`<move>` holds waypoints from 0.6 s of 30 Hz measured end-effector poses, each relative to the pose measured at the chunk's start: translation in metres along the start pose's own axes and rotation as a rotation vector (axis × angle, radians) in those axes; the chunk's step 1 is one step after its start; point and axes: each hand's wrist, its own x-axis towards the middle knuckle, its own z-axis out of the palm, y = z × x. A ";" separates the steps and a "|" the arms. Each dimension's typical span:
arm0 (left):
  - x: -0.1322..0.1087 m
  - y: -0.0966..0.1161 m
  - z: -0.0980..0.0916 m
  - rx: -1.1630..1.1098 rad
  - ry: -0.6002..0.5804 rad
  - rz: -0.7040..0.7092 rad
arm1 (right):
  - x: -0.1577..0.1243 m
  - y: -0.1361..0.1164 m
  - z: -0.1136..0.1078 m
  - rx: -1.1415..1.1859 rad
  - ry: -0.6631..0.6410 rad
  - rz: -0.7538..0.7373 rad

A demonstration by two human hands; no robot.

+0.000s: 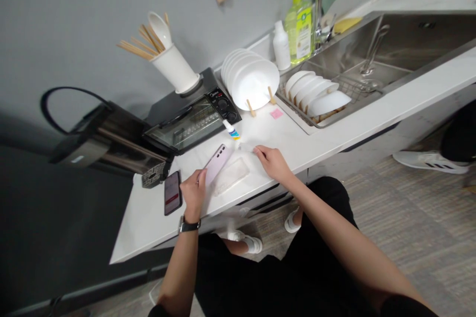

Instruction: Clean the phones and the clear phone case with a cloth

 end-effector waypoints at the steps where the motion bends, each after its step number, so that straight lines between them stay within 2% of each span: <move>1: -0.001 -0.001 0.001 -0.006 0.019 -0.014 | 0.000 0.001 -0.001 -0.004 0.012 0.007; 6: -0.009 -0.003 0.012 -0.060 0.024 -0.032 | -0.004 -0.004 -0.002 -0.024 0.034 0.007; 11: -0.006 -0.005 0.024 -0.114 0.016 -0.020 | -0.002 -0.038 0.020 -0.031 -0.056 -0.143; 14: -0.008 -0.005 0.023 -0.151 0.032 -0.029 | 0.001 -0.052 0.038 -0.062 -0.128 -0.231; 18: -0.022 -0.006 0.015 -0.237 0.024 -0.001 | 0.003 -0.061 0.056 -0.118 -0.185 -0.270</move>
